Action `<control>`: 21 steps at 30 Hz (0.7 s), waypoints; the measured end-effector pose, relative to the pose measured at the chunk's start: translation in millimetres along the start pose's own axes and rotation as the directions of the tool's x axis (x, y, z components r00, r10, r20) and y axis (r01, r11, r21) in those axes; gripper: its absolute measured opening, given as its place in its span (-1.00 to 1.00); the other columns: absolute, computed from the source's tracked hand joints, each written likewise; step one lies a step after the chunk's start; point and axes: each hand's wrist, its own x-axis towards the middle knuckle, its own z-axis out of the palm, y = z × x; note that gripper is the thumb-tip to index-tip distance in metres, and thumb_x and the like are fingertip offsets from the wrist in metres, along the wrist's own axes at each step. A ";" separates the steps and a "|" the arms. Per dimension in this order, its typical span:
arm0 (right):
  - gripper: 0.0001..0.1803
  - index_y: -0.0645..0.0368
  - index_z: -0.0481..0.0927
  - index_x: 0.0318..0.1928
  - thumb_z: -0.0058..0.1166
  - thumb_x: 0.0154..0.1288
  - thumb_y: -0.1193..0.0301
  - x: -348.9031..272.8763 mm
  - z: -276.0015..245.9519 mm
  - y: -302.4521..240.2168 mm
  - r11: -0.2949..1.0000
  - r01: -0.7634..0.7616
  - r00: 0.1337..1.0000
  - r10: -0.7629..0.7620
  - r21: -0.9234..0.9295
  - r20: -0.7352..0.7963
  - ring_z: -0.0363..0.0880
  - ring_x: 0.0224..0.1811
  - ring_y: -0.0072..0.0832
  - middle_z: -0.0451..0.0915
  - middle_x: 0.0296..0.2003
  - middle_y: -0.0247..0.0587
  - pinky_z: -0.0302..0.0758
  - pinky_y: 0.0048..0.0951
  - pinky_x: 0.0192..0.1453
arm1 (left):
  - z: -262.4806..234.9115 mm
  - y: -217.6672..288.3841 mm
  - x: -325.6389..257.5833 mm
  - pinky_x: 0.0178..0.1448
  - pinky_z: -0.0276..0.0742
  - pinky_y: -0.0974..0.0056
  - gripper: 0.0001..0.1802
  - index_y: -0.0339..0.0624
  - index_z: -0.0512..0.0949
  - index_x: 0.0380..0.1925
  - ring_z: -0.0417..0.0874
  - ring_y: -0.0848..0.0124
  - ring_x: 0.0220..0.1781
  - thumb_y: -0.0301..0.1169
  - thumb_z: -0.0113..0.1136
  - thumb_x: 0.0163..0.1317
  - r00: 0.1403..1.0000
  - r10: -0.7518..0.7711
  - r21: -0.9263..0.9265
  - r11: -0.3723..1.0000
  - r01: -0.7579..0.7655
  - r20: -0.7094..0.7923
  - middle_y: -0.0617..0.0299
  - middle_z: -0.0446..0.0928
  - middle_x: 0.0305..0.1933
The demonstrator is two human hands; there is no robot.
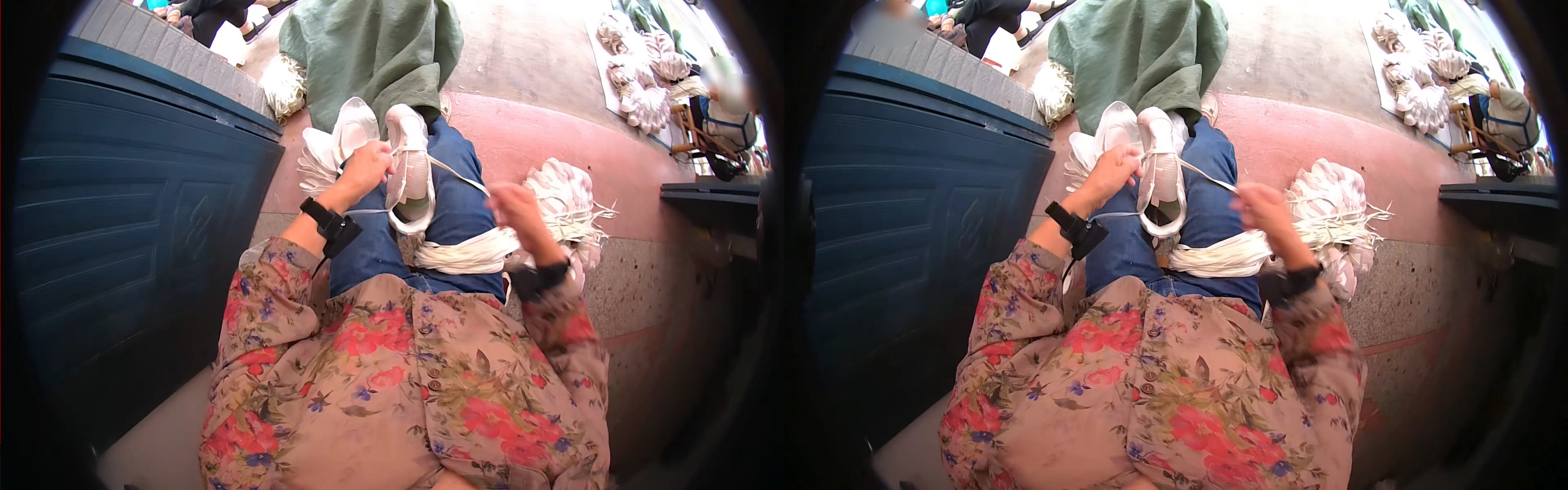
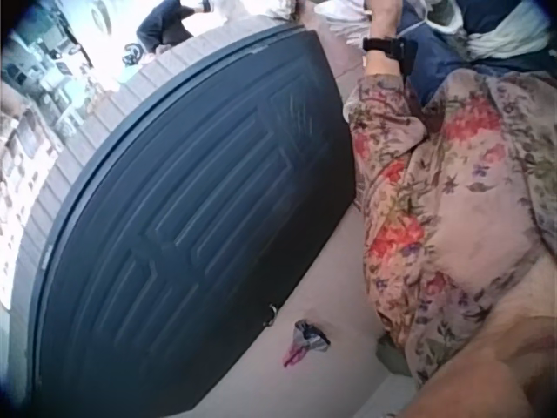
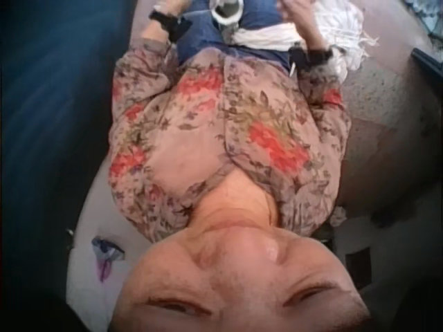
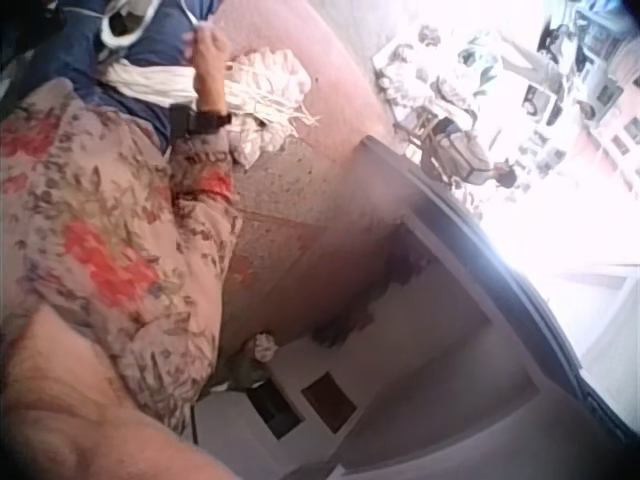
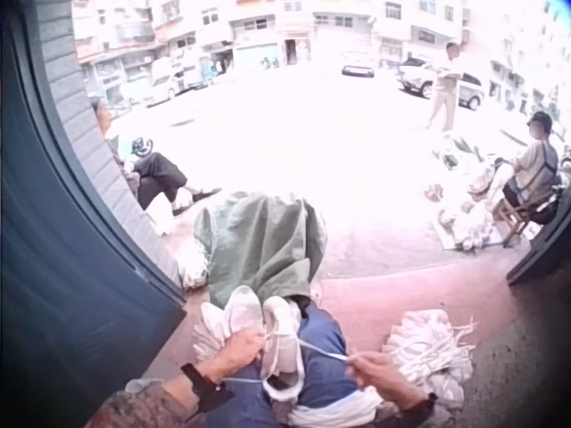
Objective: Lace and prepare white athletic shoes for finishing.
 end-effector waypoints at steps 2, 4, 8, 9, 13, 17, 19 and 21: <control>-0.75 0.20 0.50 -0.30 -0.07 0.20 0.26 35.7 52.4 -3.0 0.984 0.045 0.983 -0.013 -0.174 0.184 0.29 -0.75 -0.68 0.47 -0.52 -0.36 0.26 -0.63 -0.73 | 2.4 -16.5 0.3 -0.42 0.36 0.50 -0.76 -0.36 0.44 -0.22 0.42 0.57 -0.53 -0.46 -0.07 0.13 0.999 0.011 0.049 0.999 -0.013 0.047 0.23 0.48 -0.49; -0.74 0.23 0.48 -0.31 -0.13 0.21 0.28 70.0 80.3 -6.8 0.930 0.006 0.957 0.101 -0.368 0.271 0.28 -0.77 -0.66 0.44 -0.58 -0.35 0.26 -0.62 -0.73 | 5.9 -28.8 6.0 -0.40 0.37 0.50 -0.77 -0.36 0.45 -0.24 0.43 0.57 -0.52 -0.46 -0.05 0.13 0.999 0.015 0.066 0.998 -0.017 0.032 0.23 0.49 -0.48; -0.75 0.24 0.48 -0.35 -0.17 0.22 0.31 101.0 106.0 -14.3 0.973 0.021 0.986 0.017 -0.228 0.164 0.27 -0.79 -0.64 0.38 -0.68 -0.35 0.25 -0.61 -0.74 | 5.2 -27.5 9.6 -0.38 0.38 0.45 -0.81 -0.34 0.51 -0.36 0.45 0.55 -0.50 -0.43 -0.01 0.11 0.995 0.067 0.110 0.992 -0.058 -0.080 0.25 0.50 -0.51; -0.75 0.21 0.48 -0.33 -0.19 0.23 0.30 103.5 106.6 -13.3 0.972 0.045 0.990 -0.011 -0.231 0.144 0.23 -0.81 -0.66 0.34 -0.73 -0.37 0.21 -0.62 -0.75 | 4.5 -27.4 11.5 -0.37 0.39 0.42 -0.80 -0.32 0.52 -0.40 0.47 0.53 -0.49 -0.41 0.01 0.09 0.987 0.093 0.184 0.981 -0.068 -0.128 0.23 0.51 -0.53; -0.75 0.18 0.47 -0.32 -0.23 0.27 0.30 97.9 98.0 -6.7 0.978 0.054 0.993 -0.030 -0.202 0.118 0.21 -0.82 -0.69 0.33 -0.74 -0.39 0.17 -0.62 -0.77 | 11.8 -15.1 16.8 -0.35 0.41 0.31 -0.78 -0.28 0.54 -0.45 0.54 0.37 -0.47 -0.34 0.03 0.04 0.955 0.218 0.405 0.906 -0.123 -0.200 0.10 0.53 -0.54; -0.73 0.22 0.45 -0.30 -0.25 0.28 0.29 91.1 100.5 3.3 0.999 -0.054 0.992 0.053 0.007 0.119 0.19 -0.84 -0.66 0.35 -0.70 -0.34 0.16 -0.59 -0.79 | 17.7 -11.4 22.7 -0.21 0.42 0.09 -0.74 -0.23 0.55 -0.51 0.53 0.05 -0.30 -0.30 -0.07 0.05 0.951 0.240 0.595 0.800 -0.079 -0.196 -0.03 0.53 -0.40; -0.74 0.21 0.45 -0.30 -0.25 0.28 0.30 88.8 103.0 5.8 0.996 -0.071 0.990 0.064 0.054 0.127 0.18 -0.84 -0.67 0.35 -0.69 -0.35 0.16 -0.59 -0.79 | 17.8 -10.7 23.3 -0.22 0.41 0.07 -0.74 -0.22 0.55 -0.54 0.52 0.05 -0.30 -0.32 -0.08 0.06 0.935 0.292 0.657 0.748 -0.091 -0.204 -0.02 0.53 -0.41; -0.74 0.21 0.45 -0.30 -0.25 0.28 0.30 88.3 102.0 6.4 0.991 -0.090 0.988 0.076 0.101 0.133 0.17 -0.84 -0.67 0.35 -0.69 -0.35 0.16 -0.59 -0.79 | 19.2 -5.0 21.5 -0.25 0.40 0.03 -0.75 -0.22 0.55 -0.55 0.50 0.05 -0.30 -0.33 -0.08 0.05 0.919 0.354 0.772 0.628 -0.098 -0.171 -0.02 0.53 -0.46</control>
